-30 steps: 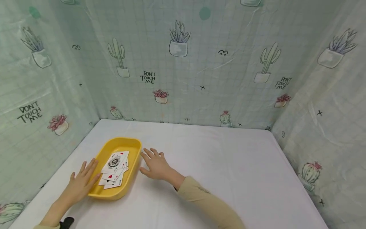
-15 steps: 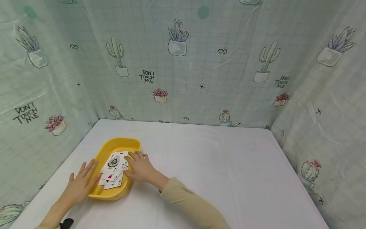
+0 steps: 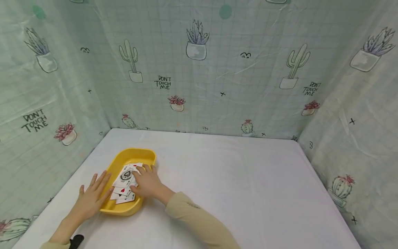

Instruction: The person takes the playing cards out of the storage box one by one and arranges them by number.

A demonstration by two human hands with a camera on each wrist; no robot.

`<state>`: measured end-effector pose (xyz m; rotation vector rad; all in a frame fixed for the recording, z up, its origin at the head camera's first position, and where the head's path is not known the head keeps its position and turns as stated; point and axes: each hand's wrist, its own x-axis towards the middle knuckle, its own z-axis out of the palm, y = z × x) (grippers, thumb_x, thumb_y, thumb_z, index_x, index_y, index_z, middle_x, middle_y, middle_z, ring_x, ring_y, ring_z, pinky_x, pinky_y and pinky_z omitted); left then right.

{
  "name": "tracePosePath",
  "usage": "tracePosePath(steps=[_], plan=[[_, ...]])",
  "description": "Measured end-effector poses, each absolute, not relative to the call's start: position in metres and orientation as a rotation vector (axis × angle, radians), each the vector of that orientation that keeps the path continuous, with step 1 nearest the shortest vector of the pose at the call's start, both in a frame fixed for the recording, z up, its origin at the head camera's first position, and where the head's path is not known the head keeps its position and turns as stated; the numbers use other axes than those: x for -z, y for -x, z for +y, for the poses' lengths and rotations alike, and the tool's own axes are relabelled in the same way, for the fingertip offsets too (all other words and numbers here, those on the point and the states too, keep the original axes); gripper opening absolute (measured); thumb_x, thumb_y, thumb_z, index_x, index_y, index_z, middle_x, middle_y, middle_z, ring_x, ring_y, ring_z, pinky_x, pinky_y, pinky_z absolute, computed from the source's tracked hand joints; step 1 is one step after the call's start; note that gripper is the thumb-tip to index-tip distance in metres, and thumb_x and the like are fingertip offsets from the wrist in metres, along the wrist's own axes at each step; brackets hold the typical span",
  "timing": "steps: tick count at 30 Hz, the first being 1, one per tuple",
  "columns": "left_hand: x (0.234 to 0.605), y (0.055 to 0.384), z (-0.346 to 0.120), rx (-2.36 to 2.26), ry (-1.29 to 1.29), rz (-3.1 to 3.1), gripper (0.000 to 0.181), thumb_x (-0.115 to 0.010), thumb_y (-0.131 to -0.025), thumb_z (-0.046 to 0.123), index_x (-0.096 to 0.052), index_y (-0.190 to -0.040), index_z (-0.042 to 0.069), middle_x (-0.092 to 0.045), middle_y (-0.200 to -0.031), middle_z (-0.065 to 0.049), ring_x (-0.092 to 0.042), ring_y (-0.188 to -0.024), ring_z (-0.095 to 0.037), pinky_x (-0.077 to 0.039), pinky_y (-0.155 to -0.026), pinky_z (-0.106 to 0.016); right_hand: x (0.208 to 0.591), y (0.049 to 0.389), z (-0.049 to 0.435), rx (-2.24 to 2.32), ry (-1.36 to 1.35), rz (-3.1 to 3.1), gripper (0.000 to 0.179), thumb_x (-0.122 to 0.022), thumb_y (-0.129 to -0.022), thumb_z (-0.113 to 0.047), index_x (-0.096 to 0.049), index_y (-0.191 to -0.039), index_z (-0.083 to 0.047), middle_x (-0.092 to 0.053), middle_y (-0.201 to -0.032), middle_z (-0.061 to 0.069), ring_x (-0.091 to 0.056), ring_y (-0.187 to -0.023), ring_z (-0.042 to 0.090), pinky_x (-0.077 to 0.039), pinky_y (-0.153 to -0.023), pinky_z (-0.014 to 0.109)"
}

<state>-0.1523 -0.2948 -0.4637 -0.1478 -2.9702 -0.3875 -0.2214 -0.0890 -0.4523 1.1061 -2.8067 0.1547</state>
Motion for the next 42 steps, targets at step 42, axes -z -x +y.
tracePosePath(steps=[42], plan=[[0.467,0.149,-0.294,0.384,0.159,-2.937,0.056,-0.034,-0.095,0.038,-0.019,-0.143,0.014,-0.02,-0.148,-0.015,-0.009,-0.136,-0.041,-0.009,-0.089,-0.077,0.464,0.233,-0.146,0.313,-0.909,-3.093,0.066,-0.035,-0.08,-0.069,-0.025,-0.138,-0.039,-0.026,-0.147,-0.004,-0.023,-0.136,0.018,-0.027,-0.106,0.045]])
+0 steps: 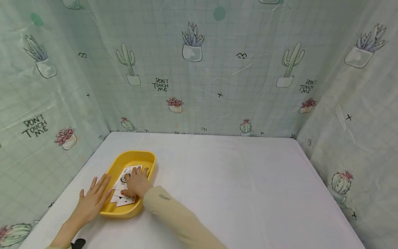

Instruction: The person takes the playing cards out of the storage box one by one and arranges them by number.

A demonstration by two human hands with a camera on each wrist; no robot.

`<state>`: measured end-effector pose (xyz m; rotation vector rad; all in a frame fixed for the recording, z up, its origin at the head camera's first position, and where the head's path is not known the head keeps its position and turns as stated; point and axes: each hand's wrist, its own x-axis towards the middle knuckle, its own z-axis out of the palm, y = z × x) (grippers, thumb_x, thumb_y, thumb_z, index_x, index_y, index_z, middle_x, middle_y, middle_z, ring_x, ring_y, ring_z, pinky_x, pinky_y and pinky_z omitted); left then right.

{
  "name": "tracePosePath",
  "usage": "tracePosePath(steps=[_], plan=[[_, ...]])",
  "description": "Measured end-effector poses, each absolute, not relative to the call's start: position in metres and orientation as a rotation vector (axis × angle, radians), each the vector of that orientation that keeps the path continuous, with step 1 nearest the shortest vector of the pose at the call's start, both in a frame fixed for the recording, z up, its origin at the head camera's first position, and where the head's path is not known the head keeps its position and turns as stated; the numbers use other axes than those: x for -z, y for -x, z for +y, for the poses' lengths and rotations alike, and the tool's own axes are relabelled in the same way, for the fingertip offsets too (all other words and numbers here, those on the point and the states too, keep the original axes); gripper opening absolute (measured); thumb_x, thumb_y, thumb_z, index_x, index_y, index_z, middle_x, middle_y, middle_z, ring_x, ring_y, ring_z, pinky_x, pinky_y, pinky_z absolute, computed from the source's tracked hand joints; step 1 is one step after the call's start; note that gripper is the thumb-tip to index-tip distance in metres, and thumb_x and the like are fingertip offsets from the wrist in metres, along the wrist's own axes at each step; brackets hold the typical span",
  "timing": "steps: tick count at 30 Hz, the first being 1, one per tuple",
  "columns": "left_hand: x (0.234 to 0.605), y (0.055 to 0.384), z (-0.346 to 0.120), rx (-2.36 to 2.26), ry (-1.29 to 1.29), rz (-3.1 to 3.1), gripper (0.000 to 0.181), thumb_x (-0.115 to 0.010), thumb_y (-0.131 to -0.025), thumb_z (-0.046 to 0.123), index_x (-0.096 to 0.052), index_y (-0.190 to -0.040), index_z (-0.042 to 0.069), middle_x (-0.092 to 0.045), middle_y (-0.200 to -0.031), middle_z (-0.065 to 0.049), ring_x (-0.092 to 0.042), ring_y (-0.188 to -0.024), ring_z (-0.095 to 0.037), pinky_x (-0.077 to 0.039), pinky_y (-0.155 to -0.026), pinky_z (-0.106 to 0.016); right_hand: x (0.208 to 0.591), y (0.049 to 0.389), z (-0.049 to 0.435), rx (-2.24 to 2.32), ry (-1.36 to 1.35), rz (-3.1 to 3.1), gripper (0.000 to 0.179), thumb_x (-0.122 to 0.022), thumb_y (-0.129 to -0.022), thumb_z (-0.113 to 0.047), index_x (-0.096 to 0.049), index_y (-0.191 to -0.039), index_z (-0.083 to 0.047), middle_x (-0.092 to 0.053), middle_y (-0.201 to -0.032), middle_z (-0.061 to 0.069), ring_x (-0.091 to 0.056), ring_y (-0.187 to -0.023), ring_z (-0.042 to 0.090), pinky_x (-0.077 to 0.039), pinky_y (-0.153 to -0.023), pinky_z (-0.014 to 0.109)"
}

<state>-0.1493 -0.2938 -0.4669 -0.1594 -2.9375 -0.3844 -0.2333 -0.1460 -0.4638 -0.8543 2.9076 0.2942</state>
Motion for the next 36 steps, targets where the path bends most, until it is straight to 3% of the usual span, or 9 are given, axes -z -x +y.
tracePosePath(steps=[6,19,24,36], plan=[[0.4678,0.1497,-0.2933,0.39,0.16,-2.942,0.056,-0.031,-0.095,0.04,-0.018,-0.143,0.014,-0.02,-0.148,-0.015,-0.007,-0.136,-0.041,-0.009,-0.09,-0.077,0.4668,0.2352,-0.1465,-0.285,0.835,2.906,0.069,-0.035,-0.079,-0.069,-0.021,-0.139,-0.039,-0.026,-0.147,-0.004,-0.023,-0.136,0.018,-0.026,-0.106,0.045],[0.4672,0.1488,-0.2941,0.397,0.144,-2.964,0.056,-0.029,-0.096,0.041,-0.017,-0.144,0.014,-0.019,-0.148,-0.015,-0.005,-0.137,-0.04,-0.008,-0.089,-0.077,0.47,0.2381,-0.1493,-0.313,0.862,2.894,0.058,-0.036,-0.082,-0.066,-0.037,-0.132,-0.037,-0.031,-0.144,-0.002,-0.021,-0.137,0.018,-0.024,-0.106,0.047],[0.4671,0.1506,-0.2948,0.404,0.157,-2.958,0.057,-0.03,-0.096,0.041,-0.016,-0.144,0.015,-0.018,-0.149,-0.014,-0.008,-0.136,-0.041,-0.007,-0.089,-0.077,0.4661,0.2383,-0.1489,-0.312,0.83,2.895,0.059,-0.035,-0.082,-0.066,-0.033,-0.134,-0.038,-0.032,-0.144,0.001,-0.02,-0.137,0.02,-0.024,-0.107,0.047],[0.4692,0.1504,-0.2944,0.416,0.17,-2.933,0.055,-0.032,-0.096,0.038,-0.015,-0.144,0.018,-0.017,-0.149,-0.012,-0.004,-0.137,-0.039,-0.008,-0.088,-0.078,0.4682,0.2388,-0.1482,-0.309,0.833,2.897,0.06,-0.04,-0.081,-0.065,-0.035,-0.131,-0.034,-0.04,-0.137,-0.003,-0.03,-0.13,0.019,-0.028,-0.104,0.046]])
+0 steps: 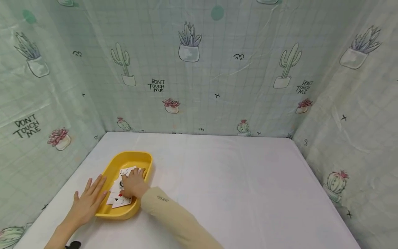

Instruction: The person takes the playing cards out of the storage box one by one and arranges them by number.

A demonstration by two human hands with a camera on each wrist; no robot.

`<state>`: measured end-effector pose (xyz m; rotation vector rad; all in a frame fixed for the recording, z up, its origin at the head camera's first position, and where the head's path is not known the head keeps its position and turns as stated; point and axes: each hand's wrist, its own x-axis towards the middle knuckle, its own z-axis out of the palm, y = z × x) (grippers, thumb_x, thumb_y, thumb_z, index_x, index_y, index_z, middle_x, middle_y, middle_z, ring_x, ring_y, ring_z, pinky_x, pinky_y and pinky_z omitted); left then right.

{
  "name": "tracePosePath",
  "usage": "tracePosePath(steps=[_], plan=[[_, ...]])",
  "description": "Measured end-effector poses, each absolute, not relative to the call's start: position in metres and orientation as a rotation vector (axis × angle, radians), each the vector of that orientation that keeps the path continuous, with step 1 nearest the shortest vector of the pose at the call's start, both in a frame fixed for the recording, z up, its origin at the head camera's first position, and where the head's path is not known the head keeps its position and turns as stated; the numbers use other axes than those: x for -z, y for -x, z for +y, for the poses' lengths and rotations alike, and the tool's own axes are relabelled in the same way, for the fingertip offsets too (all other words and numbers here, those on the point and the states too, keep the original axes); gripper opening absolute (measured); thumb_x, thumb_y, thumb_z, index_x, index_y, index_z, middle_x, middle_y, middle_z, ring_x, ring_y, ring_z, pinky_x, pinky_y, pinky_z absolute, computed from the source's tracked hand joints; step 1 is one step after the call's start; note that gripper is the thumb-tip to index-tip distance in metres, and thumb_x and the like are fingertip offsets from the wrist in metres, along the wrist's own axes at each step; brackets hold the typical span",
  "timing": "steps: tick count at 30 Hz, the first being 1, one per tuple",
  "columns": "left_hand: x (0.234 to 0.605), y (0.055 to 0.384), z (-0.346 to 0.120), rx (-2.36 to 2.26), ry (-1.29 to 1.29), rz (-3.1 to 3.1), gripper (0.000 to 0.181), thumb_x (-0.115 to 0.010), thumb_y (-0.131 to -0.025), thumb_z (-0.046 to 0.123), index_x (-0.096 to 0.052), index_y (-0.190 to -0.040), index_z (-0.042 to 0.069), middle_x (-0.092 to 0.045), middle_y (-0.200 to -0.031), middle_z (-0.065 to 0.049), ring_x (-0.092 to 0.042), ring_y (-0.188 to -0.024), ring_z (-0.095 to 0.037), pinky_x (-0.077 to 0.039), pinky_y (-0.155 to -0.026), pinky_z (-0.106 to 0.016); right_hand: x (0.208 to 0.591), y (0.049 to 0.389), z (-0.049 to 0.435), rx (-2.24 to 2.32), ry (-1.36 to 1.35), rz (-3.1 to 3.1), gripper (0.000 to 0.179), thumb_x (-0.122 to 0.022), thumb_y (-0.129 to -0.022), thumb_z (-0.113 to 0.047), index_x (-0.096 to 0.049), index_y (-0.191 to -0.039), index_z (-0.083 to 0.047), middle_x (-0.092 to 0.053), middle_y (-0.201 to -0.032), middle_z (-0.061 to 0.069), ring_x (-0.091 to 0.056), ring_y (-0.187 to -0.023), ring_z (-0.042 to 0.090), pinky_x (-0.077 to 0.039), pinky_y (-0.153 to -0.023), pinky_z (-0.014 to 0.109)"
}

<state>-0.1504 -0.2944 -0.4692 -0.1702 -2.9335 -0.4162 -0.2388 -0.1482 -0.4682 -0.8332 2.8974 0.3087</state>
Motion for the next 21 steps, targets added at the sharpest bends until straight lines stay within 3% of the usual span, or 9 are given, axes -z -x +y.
tracePosePath(steps=[10,21], plan=[[0.4662,0.1531,-0.295,0.422,0.18,-2.938,0.056,-0.029,-0.096,0.041,-0.016,-0.144,0.017,-0.016,-0.15,-0.013,0.0,-0.138,-0.037,-0.007,-0.09,-0.077,0.4661,0.2386,-0.1473,-0.383,0.877,2.926,0.062,-0.037,-0.079,-0.07,-0.04,-0.128,-0.032,-0.046,-0.133,-0.003,-0.033,-0.128,0.019,-0.029,-0.102,0.047],[0.4672,0.1511,-0.297,0.414,0.168,-2.963,0.056,-0.029,-0.096,0.041,-0.013,-0.144,0.018,-0.016,-0.15,-0.013,-0.003,-0.137,-0.04,-0.007,-0.088,-0.078,0.4674,0.2384,-0.1493,-0.319,0.872,2.94,0.069,-0.048,-0.073,-0.07,-0.037,-0.131,-0.033,-0.047,-0.125,0.0,-0.039,-0.118,0.018,-0.033,-0.099,0.046]])
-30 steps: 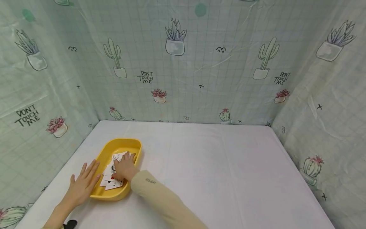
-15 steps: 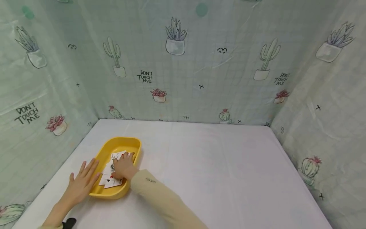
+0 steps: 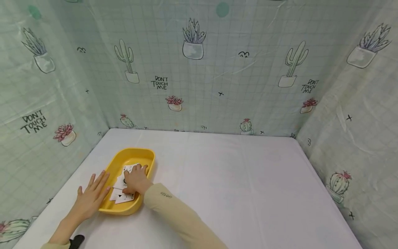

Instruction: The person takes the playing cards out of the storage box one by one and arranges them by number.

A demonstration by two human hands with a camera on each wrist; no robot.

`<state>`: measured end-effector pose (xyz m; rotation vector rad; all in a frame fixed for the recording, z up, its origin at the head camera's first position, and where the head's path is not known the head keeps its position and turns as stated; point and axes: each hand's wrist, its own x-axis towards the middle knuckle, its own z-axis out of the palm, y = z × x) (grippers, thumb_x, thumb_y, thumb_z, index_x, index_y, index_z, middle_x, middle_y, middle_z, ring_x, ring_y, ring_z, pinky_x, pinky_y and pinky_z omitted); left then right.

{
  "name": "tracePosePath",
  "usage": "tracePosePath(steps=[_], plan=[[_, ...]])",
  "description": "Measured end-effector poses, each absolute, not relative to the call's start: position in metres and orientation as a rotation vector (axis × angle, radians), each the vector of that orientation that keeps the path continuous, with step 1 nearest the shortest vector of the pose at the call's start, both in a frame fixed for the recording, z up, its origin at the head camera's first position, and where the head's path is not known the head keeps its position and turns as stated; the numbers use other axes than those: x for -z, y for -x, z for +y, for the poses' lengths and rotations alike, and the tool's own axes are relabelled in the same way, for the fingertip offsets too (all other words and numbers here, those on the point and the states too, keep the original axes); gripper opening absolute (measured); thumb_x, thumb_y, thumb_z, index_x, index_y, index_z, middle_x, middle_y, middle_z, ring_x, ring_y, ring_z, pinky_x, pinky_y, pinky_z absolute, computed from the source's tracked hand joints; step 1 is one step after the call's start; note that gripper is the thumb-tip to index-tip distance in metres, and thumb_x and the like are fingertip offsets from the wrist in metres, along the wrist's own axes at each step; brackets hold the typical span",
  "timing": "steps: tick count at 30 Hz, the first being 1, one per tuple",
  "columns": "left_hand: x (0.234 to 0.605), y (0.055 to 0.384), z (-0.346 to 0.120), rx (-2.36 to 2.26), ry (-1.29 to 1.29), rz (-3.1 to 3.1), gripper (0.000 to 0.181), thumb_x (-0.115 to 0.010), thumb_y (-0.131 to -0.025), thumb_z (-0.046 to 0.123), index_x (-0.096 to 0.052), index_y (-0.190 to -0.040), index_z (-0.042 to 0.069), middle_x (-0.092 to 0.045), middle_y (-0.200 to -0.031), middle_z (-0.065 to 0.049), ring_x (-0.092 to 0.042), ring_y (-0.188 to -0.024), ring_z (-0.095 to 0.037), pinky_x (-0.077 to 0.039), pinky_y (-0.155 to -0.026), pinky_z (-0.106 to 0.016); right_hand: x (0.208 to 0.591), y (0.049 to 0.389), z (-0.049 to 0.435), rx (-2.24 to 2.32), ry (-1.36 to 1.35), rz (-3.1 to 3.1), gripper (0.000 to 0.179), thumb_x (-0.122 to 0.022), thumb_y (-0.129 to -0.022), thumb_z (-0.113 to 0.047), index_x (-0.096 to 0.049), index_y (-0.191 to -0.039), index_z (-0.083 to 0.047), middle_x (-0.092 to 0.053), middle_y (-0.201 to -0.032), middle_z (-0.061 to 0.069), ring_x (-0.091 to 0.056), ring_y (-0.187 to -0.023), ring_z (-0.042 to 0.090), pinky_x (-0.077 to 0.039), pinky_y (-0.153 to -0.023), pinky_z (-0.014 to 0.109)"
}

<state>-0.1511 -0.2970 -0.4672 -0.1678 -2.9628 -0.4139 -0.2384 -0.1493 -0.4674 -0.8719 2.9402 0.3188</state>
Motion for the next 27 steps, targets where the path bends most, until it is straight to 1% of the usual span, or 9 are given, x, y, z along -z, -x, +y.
tracePosePath(steps=[7,13,17,21,27], plan=[[0.469,0.152,-0.297,0.402,0.149,-2.964,0.057,-0.032,-0.095,0.04,-0.014,-0.144,0.018,-0.017,-0.149,-0.013,-0.007,-0.136,-0.041,-0.007,-0.089,-0.078,0.466,0.238,-0.147,-0.212,0.87,2.918,0.071,-0.054,-0.07,-0.068,-0.037,-0.129,-0.033,-0.046,-0.122,0.003,-0.041,-0.113,0.019,-0.034,-0.098,0.043],[0.468,0.152,-0.296,0.409,0.157,-2.961,0.057,-0.031,-0.095,0.041,-0.013,-0.144,0.018,-0.016,-0.15,-0.012,-0.005,-0.137,-0.04,-0.007,-0.088,-0.078,0.462,0.238,-0.144,-0.165,0.898,2.931,0.074,-0.061,-0.066,-0.067,-0.038,-0.127,-0.033,-0.048,-0.118,0.004,-0.039,-0.112,0.019,-0.033,-0.095,0.042],[0.469,0.151,-0.295,0.409,0.16,-2.947,0.056,-0.031,-0.095,0.041,-0.015,-0.144,0.018,-0.017,-0.15,-0.012,-0.005,-0.137,-0.039,-0.008,-0.089,-0.078,0.462,0.239,-0.143,-0.181,0.915,2.95,0.077,-0.061,-0.065,-0.067,-0.035,-0.13,-0.033,-0.048,-0.119,0.002,-0.04,-0.114,0.021,-0.033,-0.096,0.044],[0.47,0.15,-0.294,0.416,0.156,-2.95,0.056,-0.032,-0.095,0.041,-0.015,-0.144,0.018,-0.016,-0.15,-0.011,-0.003,-0.138,-0.038,-0.007,-0.089,-0.078,0.461,0.237,-0.141,-0.182,0.915,2.967,0.077,-0.062,-0.065,-0.067,-0.035,-0.129,-0.033,-0.048,-0.12,0.0,-0.042,-0.112,0.022,-0.035,-0.095,0.046],[0.472,0.148,-0.293,0.387,0.139,-2.961,0.057,-0.03,-0.095,0.041,-0.014,-0.144,0.018,-0.016,-0.15,-0.012,-0.003,-0.137,-0.038,-0.006,-0.089,-0.078,0.457,0.234,-0.136,-0.094,0.955,2.983,0.081,-0.064,-0.065,-0.063,-0.03,-0.133,-0.032,-0.046,-0.122,-0.001,-0.042,-0.111,0.02,-0.035,-0.093,0.045]])
